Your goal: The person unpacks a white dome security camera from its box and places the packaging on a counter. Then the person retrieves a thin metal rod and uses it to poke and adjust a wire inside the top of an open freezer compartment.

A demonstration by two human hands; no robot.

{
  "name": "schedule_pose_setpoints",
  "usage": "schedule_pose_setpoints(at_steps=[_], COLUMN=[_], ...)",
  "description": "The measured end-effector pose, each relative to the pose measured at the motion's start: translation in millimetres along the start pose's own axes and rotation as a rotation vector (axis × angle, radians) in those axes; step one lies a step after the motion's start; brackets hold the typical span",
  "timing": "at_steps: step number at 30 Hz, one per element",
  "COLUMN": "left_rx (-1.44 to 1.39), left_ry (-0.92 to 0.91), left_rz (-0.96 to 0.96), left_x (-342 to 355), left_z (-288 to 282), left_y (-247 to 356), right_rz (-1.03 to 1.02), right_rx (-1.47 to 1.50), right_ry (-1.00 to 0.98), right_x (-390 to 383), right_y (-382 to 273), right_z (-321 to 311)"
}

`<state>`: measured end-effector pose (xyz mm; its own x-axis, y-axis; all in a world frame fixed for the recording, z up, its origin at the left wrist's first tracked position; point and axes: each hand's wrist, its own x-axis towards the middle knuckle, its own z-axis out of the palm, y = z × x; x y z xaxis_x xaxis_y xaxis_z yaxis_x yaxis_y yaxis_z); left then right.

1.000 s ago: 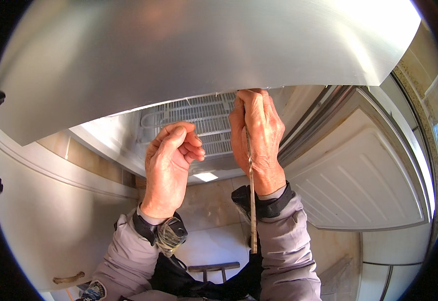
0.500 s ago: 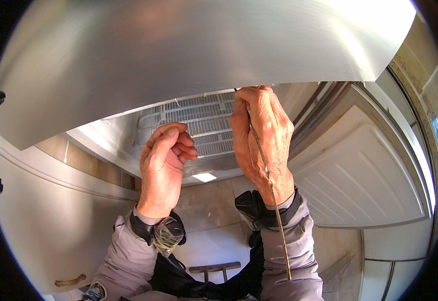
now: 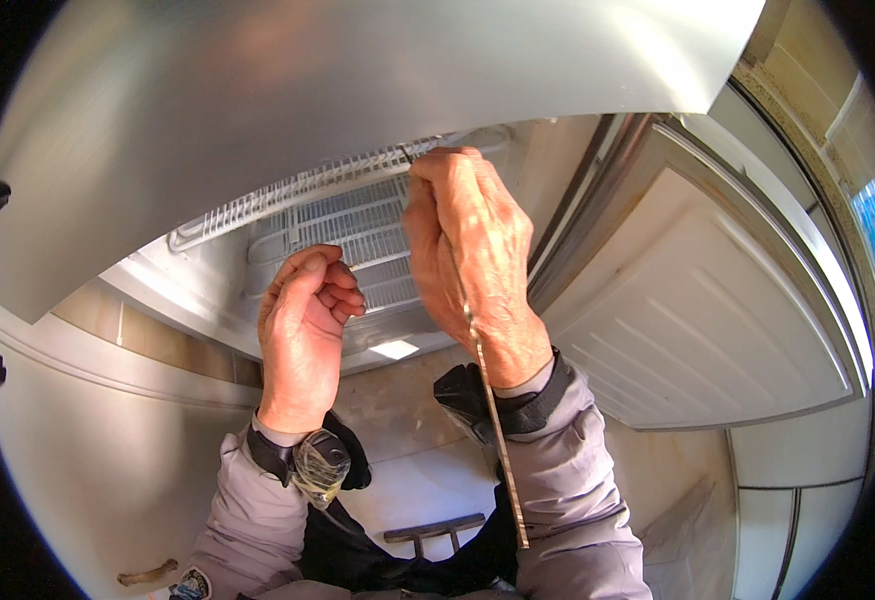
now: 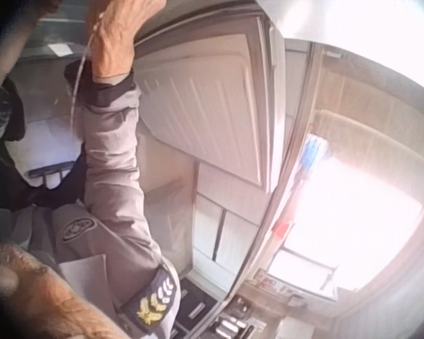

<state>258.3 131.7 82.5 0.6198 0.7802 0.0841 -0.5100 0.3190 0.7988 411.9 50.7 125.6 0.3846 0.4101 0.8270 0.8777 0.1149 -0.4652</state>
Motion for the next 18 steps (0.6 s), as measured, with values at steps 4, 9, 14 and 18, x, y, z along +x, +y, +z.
schedule_pose_setpoints(at_steps=[4,9,14,18], left_rx=[0.011,0.031,0.043,0.050], left_ry=[-0.006,-0.015,-0.015,-0.008], left_rz=[-0.007,-0.017,-0.012,-0.017], left_x=[0,-2,-2,-2], left_z=[5,-1,-1,2], left_y=[-6,-7,-8,-8], right_rz=[-0.014,-0.020,-0.032,-0.004], right_rx=[0.001,0.013,0.126,0.086], right_ry=[0.023,0.025,0.090,0.031], right_x=[-4,-14,-12,-9], right_y=[6,9,11,6], right_z=[0,16,17,-1])
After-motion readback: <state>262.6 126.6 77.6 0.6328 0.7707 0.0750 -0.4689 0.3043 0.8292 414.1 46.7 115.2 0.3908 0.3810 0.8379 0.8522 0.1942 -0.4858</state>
